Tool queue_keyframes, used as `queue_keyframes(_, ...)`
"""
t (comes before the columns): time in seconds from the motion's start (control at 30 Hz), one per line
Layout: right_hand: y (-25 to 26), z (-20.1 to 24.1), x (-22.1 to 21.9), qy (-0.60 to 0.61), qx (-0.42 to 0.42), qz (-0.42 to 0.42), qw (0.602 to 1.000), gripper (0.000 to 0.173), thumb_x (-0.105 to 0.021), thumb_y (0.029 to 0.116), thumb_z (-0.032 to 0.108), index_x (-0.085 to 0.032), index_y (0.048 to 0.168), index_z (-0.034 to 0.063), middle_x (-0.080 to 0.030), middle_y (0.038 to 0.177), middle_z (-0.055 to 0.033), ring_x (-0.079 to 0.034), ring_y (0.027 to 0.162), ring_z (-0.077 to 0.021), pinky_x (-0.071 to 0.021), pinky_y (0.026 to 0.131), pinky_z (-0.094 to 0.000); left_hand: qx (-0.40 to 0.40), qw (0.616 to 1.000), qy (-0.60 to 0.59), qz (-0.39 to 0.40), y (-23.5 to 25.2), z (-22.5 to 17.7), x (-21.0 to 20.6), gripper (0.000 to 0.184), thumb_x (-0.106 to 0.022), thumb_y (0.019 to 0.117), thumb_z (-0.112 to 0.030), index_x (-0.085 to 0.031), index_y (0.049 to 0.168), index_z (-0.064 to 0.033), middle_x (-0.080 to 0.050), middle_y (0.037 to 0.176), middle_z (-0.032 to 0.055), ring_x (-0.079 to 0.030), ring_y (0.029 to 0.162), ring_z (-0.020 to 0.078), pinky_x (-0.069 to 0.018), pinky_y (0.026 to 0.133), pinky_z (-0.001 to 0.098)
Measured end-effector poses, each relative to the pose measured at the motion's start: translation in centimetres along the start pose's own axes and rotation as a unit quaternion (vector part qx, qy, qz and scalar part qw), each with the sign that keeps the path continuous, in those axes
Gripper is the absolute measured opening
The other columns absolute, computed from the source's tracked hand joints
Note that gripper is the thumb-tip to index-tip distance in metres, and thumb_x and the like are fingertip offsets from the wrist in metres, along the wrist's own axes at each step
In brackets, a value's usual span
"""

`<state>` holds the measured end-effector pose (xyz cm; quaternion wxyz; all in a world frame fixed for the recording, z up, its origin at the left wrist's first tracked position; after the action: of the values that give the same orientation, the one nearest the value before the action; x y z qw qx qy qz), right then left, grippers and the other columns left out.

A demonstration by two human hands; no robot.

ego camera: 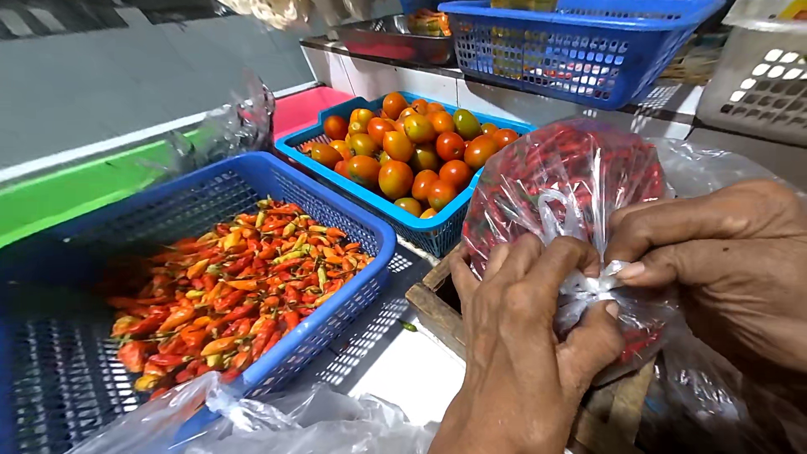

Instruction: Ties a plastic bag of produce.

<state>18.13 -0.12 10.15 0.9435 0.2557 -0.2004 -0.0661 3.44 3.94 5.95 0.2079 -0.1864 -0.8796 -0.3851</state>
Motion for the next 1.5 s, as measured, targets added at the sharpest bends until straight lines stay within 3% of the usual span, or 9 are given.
queue_keyframes(0.3, 0.0, -0.2, 0.3, 0.048, -0.032, -0.029, 0.998, 0.026, -0.053, 0.0800, -0.005, -0.069, 0.064, 0.0095, -0.063, 0.063, 0.0022, -0.058, 0.057, -0.0033, -0.0472, 0.050, -0.0158, 0.008, 0.999, 0.024, -0.038, -0.4, -0.4, -0.4, 0.017, -0.059, 0.0920, -0.037, -0.066, 0.100, -0.0239, -0.055, 0.084, -0.0127, -0.055, 0.088, 0.0030, -0.0345, 0.093, 0.0465)
queue_keyframes(0.47, 0.5, 0.3, 0.3, 0.039, -0.072, 0.007, 0.997, 0.026, -0.050, 0.0900, -0.002, -0.073, 0.080, 0.0061, -0.063, 0.068, 0.0016, -0.050, 0.051, -0.0012, -0.0400, 0.045, -0.0132, 0.037, 0.998, -0.013, -0.047, -0.6, 0.1, -0.4, 0.014, -0.059, 0.0912, -0.034, -0.066, 0.096, -0.0228, -0.058, 0.084, -0.0125, -0.057, 0.088, 0.0025, -0.0353, 0.098, 0.0507)
queue_keyframes(0.57, 0.8, 0.4, 0.4, 0.019, -0.062, 0.028, 0.997, 0.024, -0.050, 0.0886, -0.002, -0.073, 0.085, 0.0043, -0.064, 0.070, -0.0001, -0.053, 0.052, -0.0031, -0.0428, 0.045, -0.0141, 0.048, 0.997, -0.027, -0.050, -0.6, 0.2, -0.5, 0.011, -0.059, 0.0905, -0.031, -0.064, 0.096, -0.0229, -0.058, 0.084, -0.0130, -0.057, 0.086, 0.0014, -0.0359, 0.098, 0.0515)
queue_keyframes(0.73, 0.6, 0.7, 0.0, -0.055, -0.016, 0.064, 0.996, 0.021, -0.054, 0.0842, -0.003, -0.072, 0.082, 0.0076, -0.067, 0.074, 0.0016, -0.061, 0.062, -0.0032, -0.0491, 0.050, -0.0141, 0.053, 0.997, -0.027, -0.054, -0.7, 0.2, -0.5, 0.012, -0.059, 0.0910, -0.031, -0.065, 0.097, -0.0224, -0.060, 0.085, -0.0129, -0.059, 0.089, 0.0016, -0.0341, 0.101, 0.0530)
queue_keyframes(0.87, -0.1, 0.7, -0.6, -0.171, 0.005, 0.055, 0.984, 0.018, -0.056, 0.0853, 0.008, -0.070, 0.080, 0.0180, -0.062, 0.072, 0.0105, -0.057, 0.061, 0.0019, -0.0442, 0.048, -0.0127, 0.050, 0.997, -0.027, -0.056, -0.6, 0.2, -0.5, 0.010, -0.059, 0.0910, -0.030, -0.064, 0.095, -0.0231, -0.059, 0.084, -0.0131, -0.058, 0.089, 0.0022, -0.0342, 0.100, 0.0537)
queue_keyframes(0.97, -0.1, 0.5, -0.5, -0.153, 0.016, 0.051, 0.987, 0.021, -0.054, 0.0877, 0.007, -0.068, 0.076, 0.0177, -0.060, 0.072, 0.0097, -0.056, 0.063, 0.0007, -0.0431, 0.050, -0.0131, 0.051, 0.996, -0.042, -0.055, -0.6, 0.1, -0.4, 0.012, -0.054, 0.0958, -0.027, -0.066, 0.094, -0.0235, -0.059, 0.081, -0.0148, -0.058, 0.084, 0.0000, -0.0364, 0.100, 0.0508)
queue_keyframes(1.2, 0.0, 0.5, -0.5, -0.088, 0.026, 0.055, 0.994, 0.024, -0.052, 0.0874, 0.001, -0.068, 0.073, 0.0127, -0.061, 0.069, 0.0060, -0.058, 0.063, -0.0013, -0.0447, 0.051, -0.0132, 0.051, 0.994, -0.047, -0.079, -0.6, -0.1, -0.3, 0.011, -0.056, 0.0936, -0.020, -0.067, 0.092, -0.0215, -0.060, 0.080, -0.0143, -0.058, 0.082, -0.0003, -0.0362, 0.099, 0.0504)
queue_keyframes(1.4, 0.2, 0.1, -0.3, -0.010, -0.005, 0.041, 0.999, 0.027, -0.051, 0.0847, -0.002, -0.069, 0.068, 0.0093, -0.063, 0.067, 0.0025, -0.058, 0.060, -0.0022, -0.0456, 0.051, -0.0141, 0.052, 0.996, -0.043, -0.066, -0.4, 0.0, -0.3, 0.012, -0.055, 0.0947, -0.023, -0.066, 0.091, -0.0230, -0.057, 0.077, -0.0154, -0.055, 0.077, -0.0001, -0.0388, 0.090, 0.0466)
queue_keyframes(1.5, 0.2, -0.2, 0.0, 0.019, -0.027, 0.030, 0.999, 0.027, -0.052, 0.0848, -0.002, -0.071, 0.069, 0.0089, -0.062, 0.066, 0.0018, -0.057, 0.059, -0.0029, -0.0451, 0.050, -0.0148, 0.034, 0.996, -0.051, -0.058, -0.5, 0.0, -0.4, 0.016, -0.053, 0.0979, -0.031, -0.067, 0.094, -0.0235, -0.056, 0.078, -0.0147, -0.054, 0.080, 0.0009, -0.0362, 0.091, 0.0464)
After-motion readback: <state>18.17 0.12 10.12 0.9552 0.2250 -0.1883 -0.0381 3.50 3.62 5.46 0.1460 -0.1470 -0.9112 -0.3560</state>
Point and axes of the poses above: each hand's wrist, its own y-axis towards the middle knuckle, its own x-axis out of the back of the hand, z = x × y, the point moved 5 cm from there along y, towards the middle knuckle
